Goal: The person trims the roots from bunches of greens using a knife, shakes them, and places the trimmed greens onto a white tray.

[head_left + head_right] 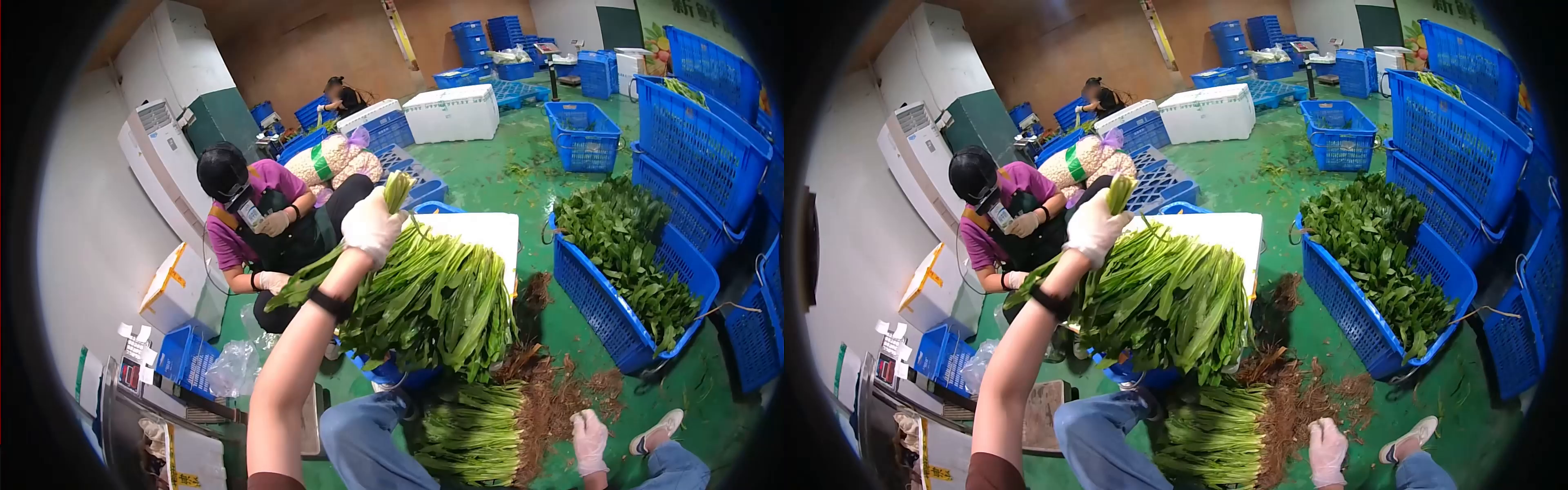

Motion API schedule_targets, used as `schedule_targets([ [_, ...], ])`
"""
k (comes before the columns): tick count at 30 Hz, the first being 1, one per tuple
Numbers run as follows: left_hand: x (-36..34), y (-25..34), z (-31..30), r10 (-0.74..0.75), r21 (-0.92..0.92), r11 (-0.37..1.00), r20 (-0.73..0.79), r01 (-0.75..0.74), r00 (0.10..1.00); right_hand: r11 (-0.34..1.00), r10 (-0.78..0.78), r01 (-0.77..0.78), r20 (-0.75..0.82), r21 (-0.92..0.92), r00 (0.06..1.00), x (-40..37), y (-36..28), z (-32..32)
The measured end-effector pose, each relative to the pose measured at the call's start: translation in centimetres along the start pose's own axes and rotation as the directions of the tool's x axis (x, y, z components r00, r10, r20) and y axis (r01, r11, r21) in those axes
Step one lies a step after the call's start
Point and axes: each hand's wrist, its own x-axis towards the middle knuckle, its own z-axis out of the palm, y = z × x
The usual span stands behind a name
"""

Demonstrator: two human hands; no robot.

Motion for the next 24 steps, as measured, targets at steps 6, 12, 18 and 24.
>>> schedule_targets([
  [6, 5.0, -6.6, 18.1, -0.025, 0.221, 0.972, 0.449, -0.084, 0.893, 0.971, -0.173, 0.185, 0.088, -0.154, 0.981, 0.4, -0.5, -0.4],
  [12, 4.4, -11.1, 22.2, 0.015, 0.125, 0.988, 0.522, -0.093, 0.853, 0.968, -0.076, 0.097, 0.1, -0.23, 0.992, 1.4, -1.5, -0.6],
  [18, -8.0, 5.2, 7.4, 0.509, 0.482, 0.801, -0.24, -0.354, 0.827, 0.964, -0.064, 0.085, 0.089, -0.252, 0.994, 0.6, -2.1, -1.5],
  [24, -26.4, 10.4, 16.1, 0.873, -0.378, 0.486, 0.256, -0.788, 0.416, 0.967, -0.096, 0.115, 0.091, -0.227, 0.991, 0.8, -3.2, -1.7],
])
